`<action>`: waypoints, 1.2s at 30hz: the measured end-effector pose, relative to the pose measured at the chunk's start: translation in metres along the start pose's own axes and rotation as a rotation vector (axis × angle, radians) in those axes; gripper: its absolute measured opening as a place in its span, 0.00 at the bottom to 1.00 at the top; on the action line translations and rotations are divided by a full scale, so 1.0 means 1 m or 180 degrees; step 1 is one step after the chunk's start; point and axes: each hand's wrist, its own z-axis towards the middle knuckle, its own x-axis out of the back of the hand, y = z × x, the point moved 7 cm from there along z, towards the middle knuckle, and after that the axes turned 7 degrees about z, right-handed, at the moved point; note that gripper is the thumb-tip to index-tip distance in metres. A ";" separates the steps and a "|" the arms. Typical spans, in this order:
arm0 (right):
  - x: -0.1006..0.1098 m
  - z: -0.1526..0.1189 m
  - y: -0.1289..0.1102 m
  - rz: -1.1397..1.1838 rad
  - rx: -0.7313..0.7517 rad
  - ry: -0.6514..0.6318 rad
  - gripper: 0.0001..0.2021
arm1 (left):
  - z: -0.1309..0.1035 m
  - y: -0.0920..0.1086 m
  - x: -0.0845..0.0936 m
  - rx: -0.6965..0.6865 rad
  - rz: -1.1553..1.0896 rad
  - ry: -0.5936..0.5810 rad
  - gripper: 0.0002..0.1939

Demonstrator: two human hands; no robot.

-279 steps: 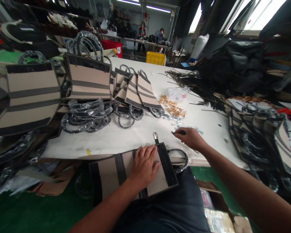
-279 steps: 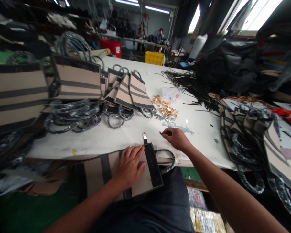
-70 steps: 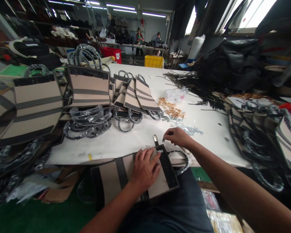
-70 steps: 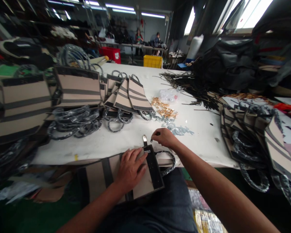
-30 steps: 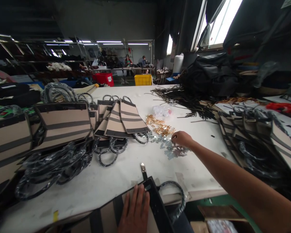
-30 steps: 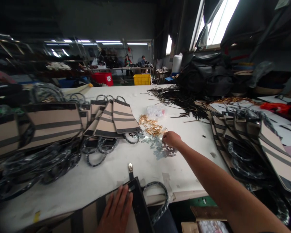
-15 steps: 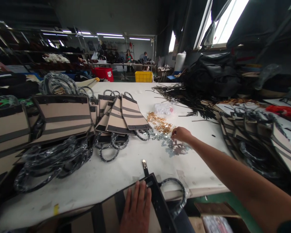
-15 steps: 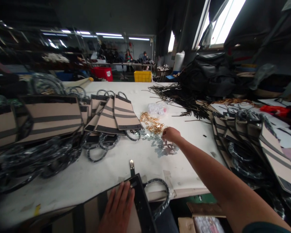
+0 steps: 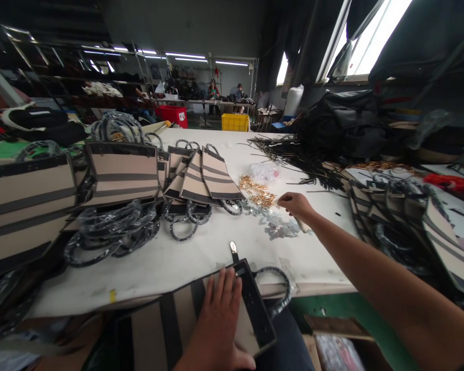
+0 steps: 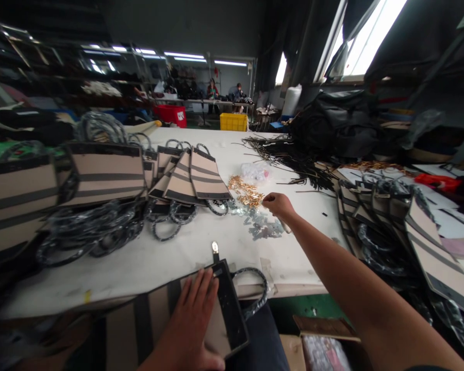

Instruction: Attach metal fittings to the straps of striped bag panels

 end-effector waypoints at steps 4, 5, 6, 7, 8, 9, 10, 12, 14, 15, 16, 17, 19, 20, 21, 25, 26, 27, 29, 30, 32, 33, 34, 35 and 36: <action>0.014 -0.043 -0.016 0.0251 0.0112 -0.0021 0.09 | 0.000 0.005 0.017 0.0079 -0.0122 -0.0156 0.79; 0.013 -0.060 -0.020 0.0294 0.0137 -0.0127 0.10 | 0.000 0.006 0.021 0.0108 -0.0139 -0.0214 0.79; 0.008 -0.080 -0.022 0.0350 0.0153 -0.0286 0.11 | 0.000 0.007 0.024 0.0119 -0.0152 -0.0253 0.78; 0.000 -0.103 -0.023 0.0415 0.0150 -0.0479 0.12 | 0.000 0.008 0.027 0.0122 -0.0169 -0.0257 0.77; -0.011 -0.127 -0.023 0.0508 0.0116 -0.0714 0.13 | 0.000 0.009 0.029 0.0110 -0.0195 -0.0235 0.76; -0.024 -0.153 -0.021 0.0622 0.0026 -0.0934 0.15 | 0.000 0.009 0.031 0.0091 -0.0231 -0.0183 0.75; -0.038 -0.177 -0.017 0.0721 -0.0109 -0.1128 0.15 | 0.000 0.009 0.032 0.0071 -0.0272 -0.0112 0.74; -0.068 -0.221 -0.006 0.0941 -0.0375 -0.1443 0.16 | -0.002 0.009 0.032 0.0032 -0.0340 0.0062 0.73; -0.093 -0.250 0.005 0.0968 -0.0514 -0.1561 0.15 | -0.004 0.008 0.032 -0.0004 -0.0361 0.0253 0.71; -0.102 -0.258 0.010 0.0902 -0.0519 -0.1512 0.14 | -0.005 0.008 0.031 -0.0023 -0.0354 0.0342 0.70; -0.107 -0.262 0.013 0.0793 -0.0486 -0.1420 0.13 | -0.006 0.008 0.031 -0.0041 -0.0341 0.0418 0.68; -0.110 -0.264 0.015 0.0666 -0.0430 -0.1310 0.12 | -0.007 0.009 0.031 -0.0048 -0.0327 0.0477 0.67; -0.112 -0.263 0.014 0.0429 -0.0310 -0.1191 0.11 | -0.008 0.009 0.030 -0.0042 -0.0309 0.0537 0.64; -0.113 -0.262 0.013 0.0343 -0.0278 -0.1186 0.10 | -0.009 0.009 0.030 -0.0031 -0.0308 0.0550 0.63; -0.114 -0.261 0.012 0.0275 -0.0252 -0.1195 0.10 | -0.009 0.010 0.030 -0.0017 -0.0308 0.0565 0.61; -0.113 -0.257 0.002 0.0030 0.0048 -0.1111 0.08 | -0.010 0.010 0.030 0.0023 -0.0295 0.0628 0.57; -0.114 -0.257 0.000 -0.0025 0.0082 -0.1108 0.08 | -0.010 0.010 0.030 0.0020 -0.0291 0.0631 0.56; -0.115 -0.256 0.001 -0.0062 0.0055 -0.1131 0.08 | -0.010 0.010 0.030 0.0014 -0.0292 0.0626 0.56; -0.117 -0.256 0.004 -0.0084 -0.0131 -0.1226 0.09 | -0.010 0.010 0.030 -0.0001 -0.0305 0.0608 0.55; -0.117 -0.256 0.005 -0.0081 -0.0217 -0.1266 0.09 | -0.011 0.009 0.030 -0.0006 -0.0317 0.0597 0.55; -0.117 -0.256 0.006 -0.0052 -0.0319 -0.1324 0.10 | -0.010 0.009 0.030 -0.0015 -0.0344 0.0564 0.55; -0.116 -0.256 0.005 -0.0027 -0.0353 -0.1350 0.10 | -0.010 0.009 0.029 -0.0021 -0.0357 0.0547 0.55; -0.116 -0.256 0.005 0.0003 -0.0378 -0.1378 0.10 | -0.010 0.008 0.029 -0.0027 -0.0367 0.0533 0.55; -0.115 -0.256 0.004 0.0038 -0.0391 -0.1397 0.11 | -0.010 0.008 0.029 -0.0032 -0.0374 0.0524 0.55; -0.114 -0.256 0.003 0.0072 -0.0391 -0.1413 0.11 | -0.010 0.008 0.029 -0.0034 -0.0376 0.0522 0.55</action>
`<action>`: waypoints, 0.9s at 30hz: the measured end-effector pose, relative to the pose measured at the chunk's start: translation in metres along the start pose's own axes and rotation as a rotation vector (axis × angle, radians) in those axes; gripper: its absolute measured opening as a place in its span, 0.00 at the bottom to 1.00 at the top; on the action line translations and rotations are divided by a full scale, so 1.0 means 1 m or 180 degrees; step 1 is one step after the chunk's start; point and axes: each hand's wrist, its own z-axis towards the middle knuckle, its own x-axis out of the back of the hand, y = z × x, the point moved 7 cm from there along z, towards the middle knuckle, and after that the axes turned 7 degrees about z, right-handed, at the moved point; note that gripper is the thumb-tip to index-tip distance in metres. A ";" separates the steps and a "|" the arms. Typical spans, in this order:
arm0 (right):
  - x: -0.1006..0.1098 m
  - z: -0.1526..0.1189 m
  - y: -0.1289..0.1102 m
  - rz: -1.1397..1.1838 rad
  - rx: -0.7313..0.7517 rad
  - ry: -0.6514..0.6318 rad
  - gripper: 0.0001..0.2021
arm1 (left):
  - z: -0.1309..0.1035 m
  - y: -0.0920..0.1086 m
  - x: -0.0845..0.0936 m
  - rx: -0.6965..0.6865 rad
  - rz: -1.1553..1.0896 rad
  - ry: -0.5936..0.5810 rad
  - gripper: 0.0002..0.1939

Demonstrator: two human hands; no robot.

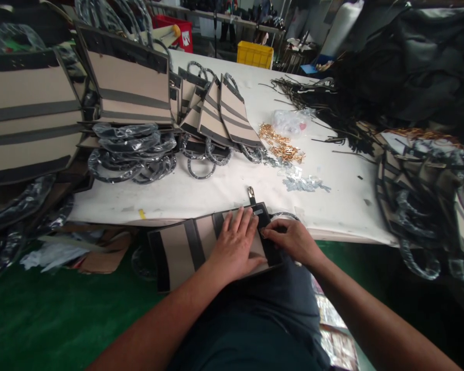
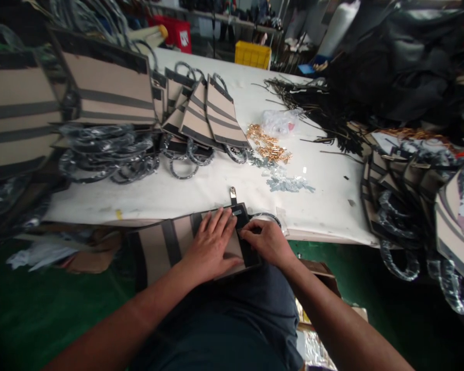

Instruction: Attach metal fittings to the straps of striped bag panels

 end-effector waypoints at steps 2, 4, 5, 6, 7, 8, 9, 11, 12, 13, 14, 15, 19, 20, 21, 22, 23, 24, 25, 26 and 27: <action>0.000 -0.001 -0.002 0.0013 0.0040 -0.0017 0.12 | 0.000 0.000 0.000 0.0002 0.0001 0.0003 0.55; -0.001 -0.001 -0.003 -0.0052 0.0045 -0.0037 0.12 | 0.000 0.000 -0.001 0.0005 0.0003 -0.0004 0.55; -0.002 -0.001 -0.002 -0.0128 0.0035 -0.0043 0.11 | 0.000 0.000 -0.001 0.0006 0.0002 -0.0014 0.55; -0.004 -0.001 -0.002 -0.0228 0.0030 -0.0035 0.11 | 0.000 0.000 -0.001 0.0008 -0.0002 -0.0023 0.55; -0.004 -0.001 -0.002 -0.0334 0.0041 -0.0007 0.10 | 0.000 0.000 -0.001 0.0008 -0.0007 -0.0031 0.55; -0.005 0.000 -0.002 -0.0436 0.0070 0.0029 0.10 | 0.000 0.000 -0.002 0.0009 -0.0013 -0.0034 0.55; -0.005 0.000 -0.003 -0.0529 0.0111 0.0071 0.09 | 0.000 0.000 -0.001 0.0011 -0.0019 -0.0033 0.55; -0.004 -0.001 -0.004 -0.0679 0.0187 0.0164 0.08 | 0.000 0.000 -0.001 0.0016 -0.0025 -0.0024 0.55; -0.003 -0.001 -0.004 -0.0736 0.0219 0.0204 0.07 | 0.000 0.000 -0.001 0.0020 -0.0024 -0.0018 0.55; -0.002 -0.002 -0.005 -0.0784 0.0248 0.0242 0.07 | 0.000 0.000 -0.001 0.0020 -0.0021 -0.0016 0.55; -0.001 -0.002 -0.005 -0.0819 0.0275 0.0275 0.06 | 0.000 0.000 -0.001 0.0018 -0.0018 -0.0018 0.55; 0.000 -0.002 -0.004 -0.0840 0.0300 0.0293 0.06 | 0.000 0.000 -0.001 0.0017 -0.0014 -0.0022 0.55; 0.000 -0.001 0.000 -0.0918 0.0340 0.0315 0.06 | 0.001 0.000 -0.002 0.0017 -0.0004 -0.0028 0.55; 0.000 -0.001 0.001 -0.0944 0.0340 0.0336 0.06 | 0.001 0.000 -0.001 0.0018 -0.0002 -0.0019 0.55; 0.000 0.000 0.002 -0.0971 0.0338 0.0363 0.06 | 0.001 0.001 -0.001 0.0015 0.0000 -0.0007 0.55; 0.000 -0.001 0.002 -0.1007 0.0340 0.0384 0.07 | 0.001 0.001 -0.001 0.0012 0.0002 0.0004 0.55; -0.001 -0.001 0.002 -0.1066 0.0352 0.0398 0.08 | 0.001 0.001 -0.001 0.0012 0.0005 0.0014 0.55; -0.002 -0.002 0.002 -0.1159 0.0379 0.0400 0.09 | 0.001 0.001 -0.001 0.0013 0.0008 0.0017 0.55; -0.002 -0.003 0.001 -0.1280 0.0412 0.0393 0.10 | 0.001 0.001 -0.001 0.0012 0.0010 0.0013 0.55; -0.003 -0.004 -0.001 -0.1408 0.0443 0.0380 0.10 | 0.001 0.001 0.000 0.0011 0.0012 0.0004 0.55; -0.004 -0.005 -0.002 -0.1524 0.0464 0.0372 0.09 | 0.001 0.001 0.000 0.0013 0.0012 -0.0006 0.55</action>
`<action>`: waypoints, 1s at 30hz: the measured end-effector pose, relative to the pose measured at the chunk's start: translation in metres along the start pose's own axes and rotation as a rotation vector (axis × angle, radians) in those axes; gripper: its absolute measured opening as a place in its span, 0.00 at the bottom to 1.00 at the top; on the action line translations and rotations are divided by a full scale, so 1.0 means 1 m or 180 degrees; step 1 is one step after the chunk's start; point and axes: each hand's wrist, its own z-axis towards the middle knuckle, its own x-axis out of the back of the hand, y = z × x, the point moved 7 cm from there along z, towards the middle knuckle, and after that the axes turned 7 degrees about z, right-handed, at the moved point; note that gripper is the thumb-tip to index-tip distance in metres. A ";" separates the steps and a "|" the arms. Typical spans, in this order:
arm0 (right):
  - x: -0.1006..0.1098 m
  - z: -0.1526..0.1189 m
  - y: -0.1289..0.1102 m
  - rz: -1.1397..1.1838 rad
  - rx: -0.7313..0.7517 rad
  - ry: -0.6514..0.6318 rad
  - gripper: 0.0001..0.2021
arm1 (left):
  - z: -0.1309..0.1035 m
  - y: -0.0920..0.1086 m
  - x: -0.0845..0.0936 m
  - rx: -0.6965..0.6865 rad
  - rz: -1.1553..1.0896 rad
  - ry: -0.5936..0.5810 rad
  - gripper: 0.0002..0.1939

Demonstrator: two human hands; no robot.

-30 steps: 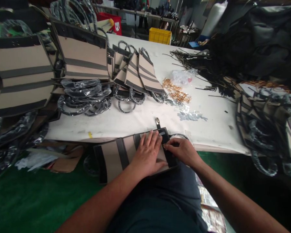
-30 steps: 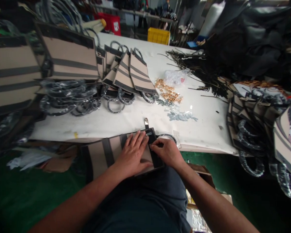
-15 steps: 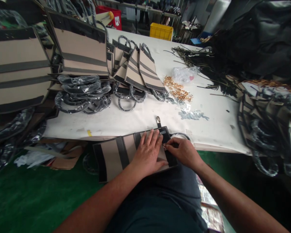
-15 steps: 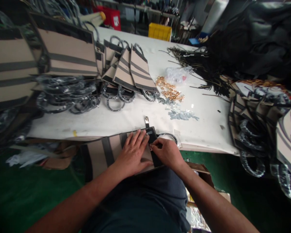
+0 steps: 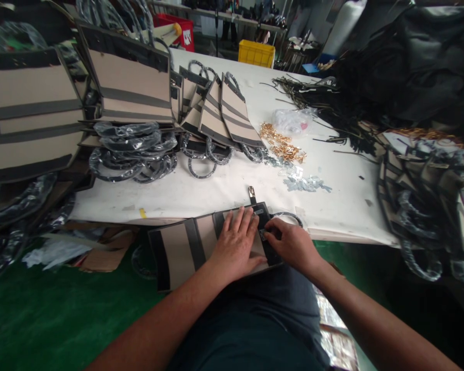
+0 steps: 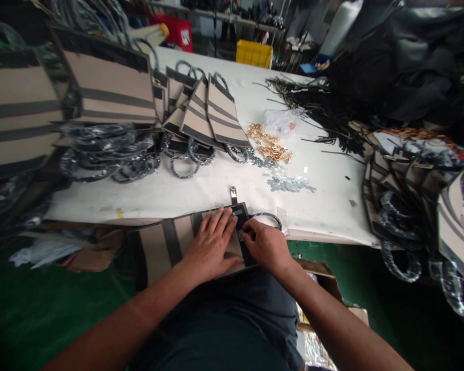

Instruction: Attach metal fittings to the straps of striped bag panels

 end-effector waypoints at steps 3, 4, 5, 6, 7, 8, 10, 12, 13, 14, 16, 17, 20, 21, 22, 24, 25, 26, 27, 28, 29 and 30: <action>0.000 -0.003 -0.001 -0.0140 0.0006 -0.0010 0.08 | 0.000 0.000 0.000 -0.0010 -0.0003 -0.0022 0.54; -0.001 -0.004 -0.002 -0.0142 0.0006 0.0004 0.09 | 0.000 0.000 0.000 -0.0013 -0.0005 -0.0021 0.54; -0.001 -0.005 -0.002 -0.0152 0.0015 0.0030 0.09 | 0.000 0.000 0.000 -0.0012 -0.0007 -0.0018 0.54; -0.002 -0.005 -0.002 -0.0176 0.0029 0.0065 0.09 | 0.000 0.000 0.000 -0.0010 -0.0009 -0.0014 0.54; -0.002 -0.006 -0.003 -0.0216 0.0043 0.0106 0.09 | 0.000 0.000 0.000 -0.0008 -0.0011 -0.0012 0.54; -0.002 -0.007 -0.003 -0.0259 0.0051 0.0143 0.09 | 0.000 0.000 0.000 -0.0007 -0.0011 -0.0010 0.54; -0.003 -0.009 -0.003 -0.0281 0.0065 0.0161 0.09 | 0.000 0.000 0.000 -0.0007 -0.0007 -0.0001 0.53; -0.003 -0.010 -0.003 -0.0221 0.0114 0.0099 0.10 | 0.000 0.001 -0.001 -0.0007 0.0003 0.0016 0.53; -0.004 -0.011 -0.004 -0.0199 0.0162 0.0048 0.11 | 0.000 0.001 -0.001 -0.0003 0.0008 0.0022 0.53; -0.004 -0.012 -0.005 -0.0219 0.0223 -0.0001 0.11 | 0.000 0.001 -0.001 0.0003 0.0012 0.0025 0.53; -0.005 -0.013 -0.006 -0.0403 0.0335 -0.0043 0.11 | 0.000 0.001 -0.001 0.0009 0.0015 0.0017 0.53; -0.005 -0.013 -0.006 -0.0510 0.0374 -0.0037 0.12 | 0.000 0.001 -0.001 0.0011 0.0014 0.0013 0.52; -0.004 -0.013 -0.005 -0.0571 0.0397 0.0017 0.12 | 0.000 0.001 0.000 0.0017 0.0005 0.0021 0.52; -0.003 -0.012 -0.004 -0.0483 0.0404 0.0005 0.13 | 0.000 0.001 0.001 0.0018 -0.0001 0.0026 0.52; -0.002 -0.011 -0.004 -0.0361 0.0409 -0.0022 0.13 | 0.000 0.001 0.001 0.0020 -0.0007 0.0031 0.52; 0.006 -0.006 -0.004 0.0003 0.0354 -0.0071 0.13 | 0.000 0.000 0.003 0.0021 -0.0019 0.0035 0.52; 0.012 -0.003 -0.005 0.0262 0.0292 -0.0065 0.12 | 0.000 0.000 0.004 0.0021 -0.0025 0.0034 0.52; 0.019 0.001 -0.007 0.0567 0.0225 -0.0016 0.11 | 0.000 -0.001 0.005 0.0024 -0.0030 0.0032 0.52; 0.028 0.005 -0.009 0.0892 0.0165 0.0079 0.10 | 0.001 -0.001 0.006 0.0033 -0.0037 0.0028 0.51; 0.038 0.008 -0.013 0.1213 0.0121 0.0215 0.11 | 0.001 -0.001 0.007 0.0044 -0.0044 0.0023 0.51; 0.048 0.011 -0.017 0.1527 0.0093 0.0366 0.14 | 0.002 -0.002 0.008 0.0057 -0.0049 0.0017 0.51; 0.057 0.014 -0.021 0.1829 0.0070 0.0514 0.16 | 0.002 -0.002 0.009 0.0072 -0.0053 0.0010 0.50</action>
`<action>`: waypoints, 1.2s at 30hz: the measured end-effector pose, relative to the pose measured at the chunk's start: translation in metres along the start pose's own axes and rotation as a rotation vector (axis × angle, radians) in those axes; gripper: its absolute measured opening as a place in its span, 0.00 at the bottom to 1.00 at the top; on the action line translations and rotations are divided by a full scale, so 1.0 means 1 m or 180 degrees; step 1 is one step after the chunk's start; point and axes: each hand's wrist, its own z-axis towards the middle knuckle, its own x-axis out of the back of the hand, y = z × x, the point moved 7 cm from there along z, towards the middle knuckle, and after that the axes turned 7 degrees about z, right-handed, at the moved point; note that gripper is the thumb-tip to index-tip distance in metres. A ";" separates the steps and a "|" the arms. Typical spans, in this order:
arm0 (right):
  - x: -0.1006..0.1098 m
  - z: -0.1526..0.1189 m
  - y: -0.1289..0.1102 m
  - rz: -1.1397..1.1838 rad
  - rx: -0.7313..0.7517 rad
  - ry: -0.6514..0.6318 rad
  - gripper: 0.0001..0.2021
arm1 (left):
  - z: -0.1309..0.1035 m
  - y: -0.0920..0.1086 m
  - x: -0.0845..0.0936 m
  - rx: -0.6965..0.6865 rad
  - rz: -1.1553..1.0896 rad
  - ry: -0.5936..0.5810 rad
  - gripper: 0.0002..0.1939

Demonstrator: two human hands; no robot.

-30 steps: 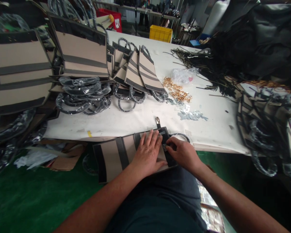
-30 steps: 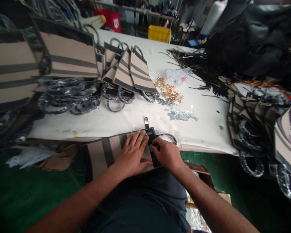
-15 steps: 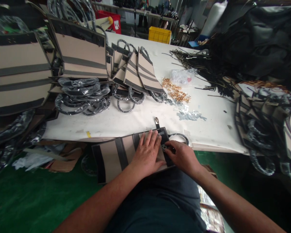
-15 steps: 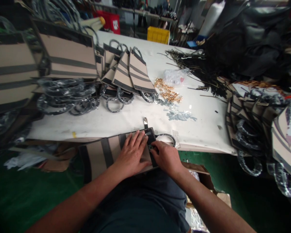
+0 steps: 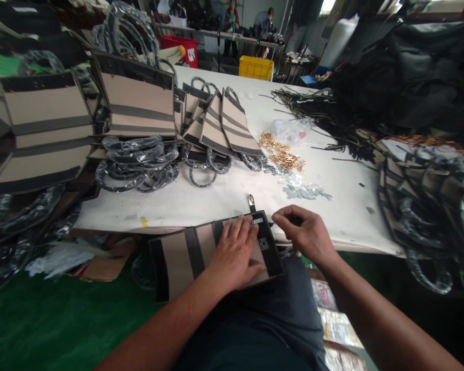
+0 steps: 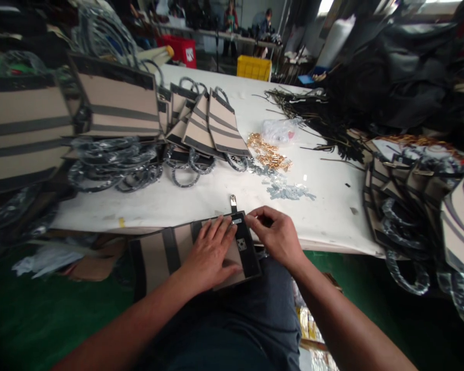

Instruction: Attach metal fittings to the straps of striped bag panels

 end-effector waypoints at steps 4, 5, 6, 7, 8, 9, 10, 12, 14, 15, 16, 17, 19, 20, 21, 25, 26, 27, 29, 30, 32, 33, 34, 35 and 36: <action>0.004 0.011 -0.023 0.1050 0.0138 0.0455 0.20 | 0.001 0.000 0.002 0.0008 -0.0013 -0.0043 0.49; 0.003 0.014 -0.027 0.1252 0.0281 0.0541 0.19 | 0.001 0.000 0.002 0.0007 -0.0017 -0.0051 0.49; 0.002 0.016 -0.031 0.1421 0.0465 0.0639 0.18 | 0.002 0.000 0.002 0.0009 -0.0021 -0.0051 0.49; 0.002 0.017 -0.035 0.1565 0.0666 0.0744 0.17 | 0.002 0.000 0.002 0.0015 -0.0023 -0.0046 0.49; 0.001 0.019 -0.037 0.1675 0.0855 0.0854 0.16 | 0.002 0.001 0.003 0.0024 -0.0025 -0.0035 0.49; 0.000 0.020 -0.038 0.1747 0.1022 0.0961 0.15 | 0.002 0.001 0.003 0.0030 -0.0028 -0.0025 0.49; -0.002 0.022 -0.038 0.1787 0.1154 0.1054 0.14 | 0.002 0.001 0.003 0.0034 -0.0034 -0.0022 0.49; -0.006 0.025 -0.035 0.1786 0.1285 0.1130 0.13 | 0.003 0.001 0.004 0.0041 -0.0048 -0.0026 0.49; -0.012 0.029 -0.029 0.1725 0.1292 0.1106 0.13 | 0.003 0.001 0.004 0.0045 -0.0067 -0.0031 0.49; -0.014 0.030 -0.027 0.1696 0.1291 0.1096 0.13 | 0.003 0.001 0.004 0.0045 -0.0080 -0.0029 0.49; -0.016 0.031 -0.024 0.1665 0.1299 0.1094 0.13 | 0.004 0.000 0.004 0.0040 -0.0096 -0.0021 0.48; -0.016 0.031 -0.023 0.1633 0.1322 0.1095 0.13 | 0.004 0.000 0.004 0.0031 -0.0116 -0.0009 0.48; -0.017 0.030 -0.023 0.1564 0.1373 0.1073 0.12 | 0.004 -0.002 0.003 0.0011 -0.0164 0.0016 0.47; -0.018 0.030 -0.023 0.1535 0.1392 0.1034 0.12 | 0.004 -0.002 0.003 0.0009 -0.0190 0.0030 0.47; -0.019 0.030 -0.024 0.1511 0.1401 0.0987 0.12 | 0.004 -0.003 0.003 0.0012 -0.0212 0.0044 0.48; -0.019 0.028 -0.022 0.1530 0.1336 0.0942 0.12 | 0.005 -0.005 0.004 0.0032 -0.0223 0.0073 0.49; -0.019 0.028 -0.020 0.1570 0.1276 0.0957 0.12 | 0.006 -0.006 0.004 0.0031 -0.0207 0.0069 0.49; -0.019 0.028 -0.017 0.1642 0.1198 0.0968 0.12 | 0.007 -0.006 0.005 0.0028 -0.0186 0.0066 0.48; -0.019 0.029 -0.010 0.1903 0.1037 0.0979 0.13 | 0.008 -0.007 0.008 0.0016 -0.0143 0.0045 0.45; -0.019 0.030 -0.007 0.2078 0.0967 0.0978 0.14 | 0.009 -0.007 0.009 0.0004 -0.0121 0.0033 0.44; -0.018 0.033 -0.004 0.2451 0.0872 0.0988 0.17 | 0.010 -0.008 0.011 -0.0013 -0.0073 0.0014 0.42; -0.017 0.035 -0.003 0.2632 0.0846 0.1004 0.19 | 0.011 -0.008 0.012 -0.0015 -0.0045 0.0006 0.42; -0.016 0.038 -0.002 0.2799 0.0829 0.1025 0.19 | 0.012 -0.008 0.012 -0.0014 -0.0017 -0.0004 0.42; -0.015 0.040 -0.002 0.2947 0.0809 0.1048 0.20 | 0.014 -0.008 0.013 -0.0011 0.0009 -0.0013 0.43; -0.013 0.043 -0.001 0.3073 0.0788 0.1082 0.20 | 0.015 -0.009 0.013 -0.0010 0.0030 -0.0026 0.43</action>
